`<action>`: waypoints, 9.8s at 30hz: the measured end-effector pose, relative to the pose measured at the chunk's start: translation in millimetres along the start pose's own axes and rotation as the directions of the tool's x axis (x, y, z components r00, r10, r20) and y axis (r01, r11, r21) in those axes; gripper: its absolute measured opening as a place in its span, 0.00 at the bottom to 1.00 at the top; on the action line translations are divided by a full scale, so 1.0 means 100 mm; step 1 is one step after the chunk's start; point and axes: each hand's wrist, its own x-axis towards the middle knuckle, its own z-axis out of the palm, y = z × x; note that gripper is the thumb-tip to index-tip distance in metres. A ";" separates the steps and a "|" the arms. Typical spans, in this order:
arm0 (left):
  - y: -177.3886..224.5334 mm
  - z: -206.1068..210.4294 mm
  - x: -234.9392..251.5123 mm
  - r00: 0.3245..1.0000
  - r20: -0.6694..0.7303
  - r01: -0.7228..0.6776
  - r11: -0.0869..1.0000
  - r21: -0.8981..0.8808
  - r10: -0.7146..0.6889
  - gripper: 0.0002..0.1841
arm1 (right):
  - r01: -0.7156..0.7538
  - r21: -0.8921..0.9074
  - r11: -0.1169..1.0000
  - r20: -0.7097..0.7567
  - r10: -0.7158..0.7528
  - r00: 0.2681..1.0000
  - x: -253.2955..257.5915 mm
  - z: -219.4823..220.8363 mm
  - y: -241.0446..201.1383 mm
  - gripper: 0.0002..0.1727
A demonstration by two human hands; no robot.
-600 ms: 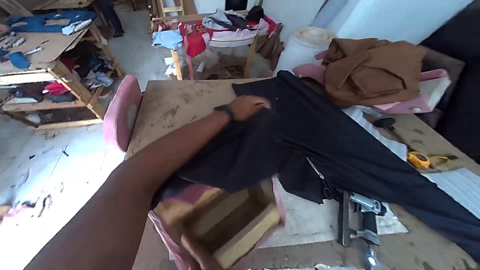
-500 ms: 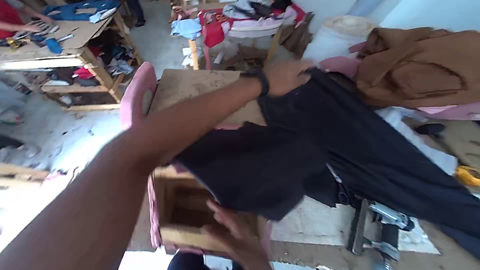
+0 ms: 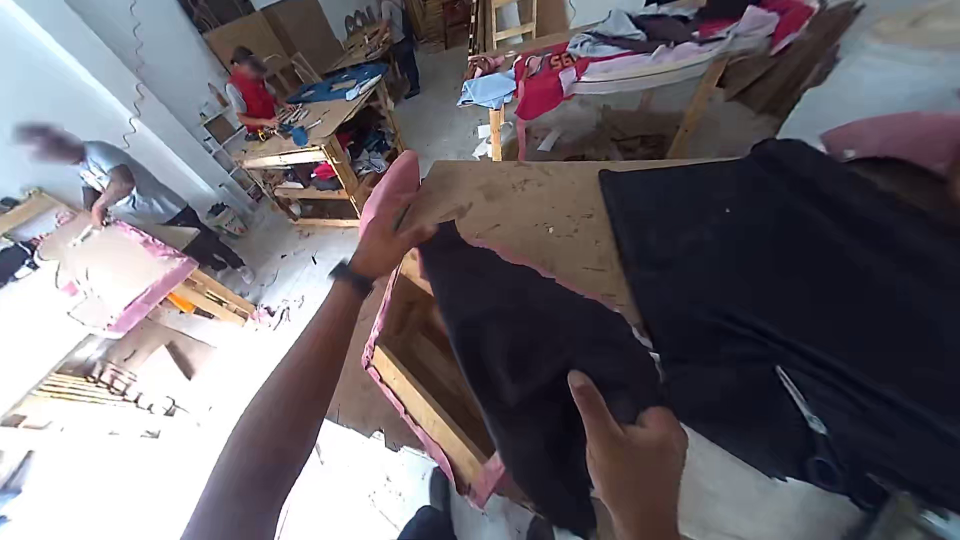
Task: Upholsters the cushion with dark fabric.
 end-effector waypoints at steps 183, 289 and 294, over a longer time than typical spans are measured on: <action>0.11 2.45 -4.01 0.704 -0.037 0.332 0.374 -0.866 -0.709 0.13 | -0.416 0.141 0.899 -0.194 0.437 0.878 -2.26 0.06 1.43 0.20; -0.65 2.29 -4.11 0.829 -0.349 -0.015 0.607 -0.794 -0.436 0.09 | -0.371 -0.397 0.840 -0.168 0.330 0.929 -3.05 0.34 0.87 0.10; -0.80 2.41 -4.15 0.824 -0.392 -0.045 0.642 -0.765 -0.409 0.04 | -0.383 -0.326 0.864 -0.149 0.353 0.924 -3.07 0.48 0.82 0.11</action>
